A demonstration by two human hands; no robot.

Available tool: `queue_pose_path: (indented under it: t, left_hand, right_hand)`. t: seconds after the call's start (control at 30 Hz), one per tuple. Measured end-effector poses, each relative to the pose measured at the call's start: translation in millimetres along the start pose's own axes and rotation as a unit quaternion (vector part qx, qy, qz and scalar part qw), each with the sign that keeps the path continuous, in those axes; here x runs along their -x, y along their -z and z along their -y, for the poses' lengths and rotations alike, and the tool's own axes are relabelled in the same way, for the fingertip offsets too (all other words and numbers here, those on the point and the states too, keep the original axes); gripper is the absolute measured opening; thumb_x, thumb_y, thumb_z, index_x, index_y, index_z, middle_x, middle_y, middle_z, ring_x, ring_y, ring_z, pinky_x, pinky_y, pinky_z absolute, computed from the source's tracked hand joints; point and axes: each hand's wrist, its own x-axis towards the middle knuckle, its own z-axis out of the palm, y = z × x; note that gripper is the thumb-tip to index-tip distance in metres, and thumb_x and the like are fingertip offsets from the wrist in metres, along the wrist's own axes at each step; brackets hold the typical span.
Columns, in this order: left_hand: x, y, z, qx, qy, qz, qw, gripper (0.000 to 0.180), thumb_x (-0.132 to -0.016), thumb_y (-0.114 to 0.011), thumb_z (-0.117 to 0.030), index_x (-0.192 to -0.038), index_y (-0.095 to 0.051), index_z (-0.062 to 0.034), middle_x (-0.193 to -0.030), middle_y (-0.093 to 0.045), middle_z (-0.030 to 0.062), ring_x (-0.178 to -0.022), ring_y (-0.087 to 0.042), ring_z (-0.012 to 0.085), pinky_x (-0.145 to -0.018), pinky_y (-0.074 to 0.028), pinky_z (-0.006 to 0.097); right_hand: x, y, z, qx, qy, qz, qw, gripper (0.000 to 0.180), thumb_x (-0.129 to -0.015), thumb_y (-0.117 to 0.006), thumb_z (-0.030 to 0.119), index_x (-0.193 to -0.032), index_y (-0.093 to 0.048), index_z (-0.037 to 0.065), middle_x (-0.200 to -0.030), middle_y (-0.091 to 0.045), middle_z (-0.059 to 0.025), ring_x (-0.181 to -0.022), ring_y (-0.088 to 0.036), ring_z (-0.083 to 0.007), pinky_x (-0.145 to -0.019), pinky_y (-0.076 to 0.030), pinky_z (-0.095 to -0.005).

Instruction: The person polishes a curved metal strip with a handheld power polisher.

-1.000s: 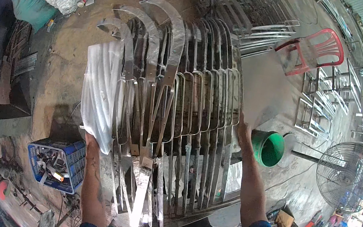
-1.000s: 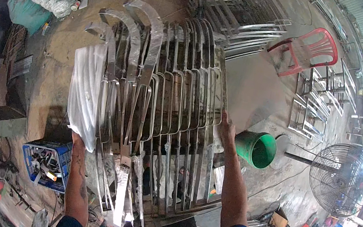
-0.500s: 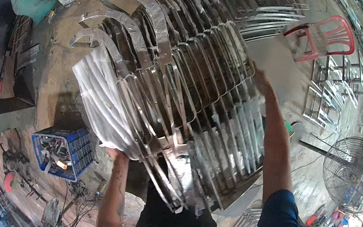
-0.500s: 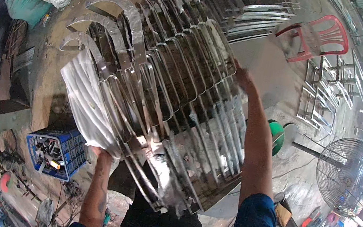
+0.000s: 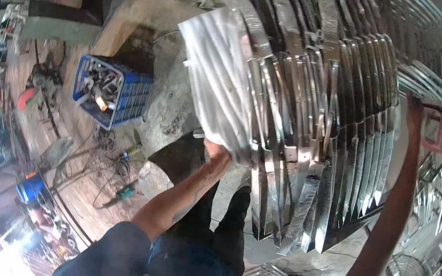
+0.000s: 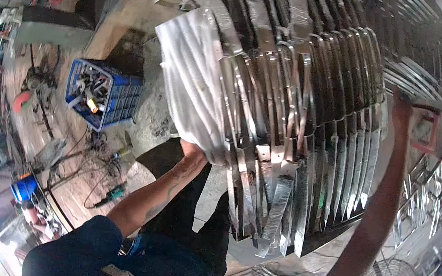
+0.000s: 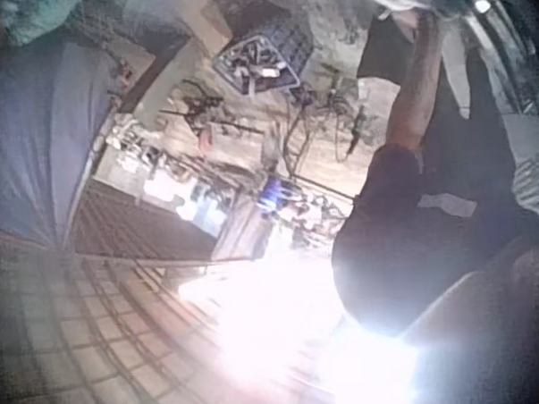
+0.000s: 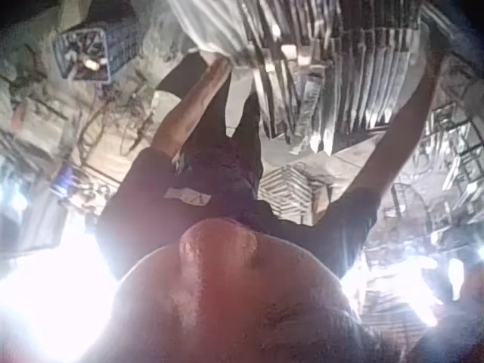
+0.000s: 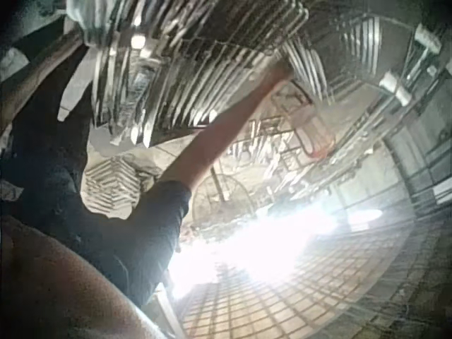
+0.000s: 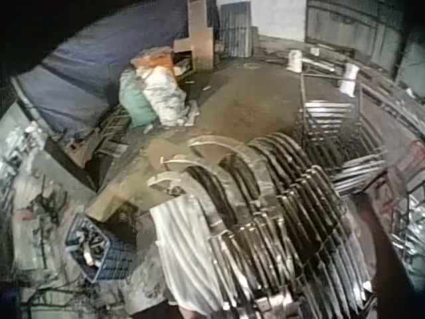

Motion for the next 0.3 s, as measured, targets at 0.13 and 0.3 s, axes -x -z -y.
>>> queue_pose_path:
  t: [0.13, 0.3]
  left_hand:
    - [0.6, 3.7, 14.4, -0.06, 0.028, 0.024, 0.997, 0.045, -0.102, -0.048, -0.03, -0.138, -0.049, -0.003, -0.13, -0.061, 0.0115, -0.115, -0.062, 0.0282, -0.097, -0.052, 0.044]
    - [9.9, -21.4, 37.5, -0.086, 0.002, 0.118, 0.989, 0.053, -0.102, -0.049, -0.033, -0.145, -0.04, -0.0039, -0.138, -0.054, 0.0121, -0.12, -0.059, 0.0283, -0.101, -0.05, 0.043]
  right_hand:
    - [119.0, 113.8, 113.5, -0.003, 0.12, -0.024, 0.993, 0.034, -0.099, -0.061, 0.029, -0.118, -0.066, 0.001, -0.117, -0.068, -0.0161, -0.113, -0.063, -0.0285, -0.1, -0.046, -0.0358]
    - [321.7, 204.3, 204.0, -0.05, 0.081, -0.044, 0.994, 0.027, -0.096, -0.066, 0.02, -0.118, -0.068, 0.004, -0.12, -0.068, -0.0123, -0.115, -0.062, -0.0216, -0.103, -0.045, -0.0359]
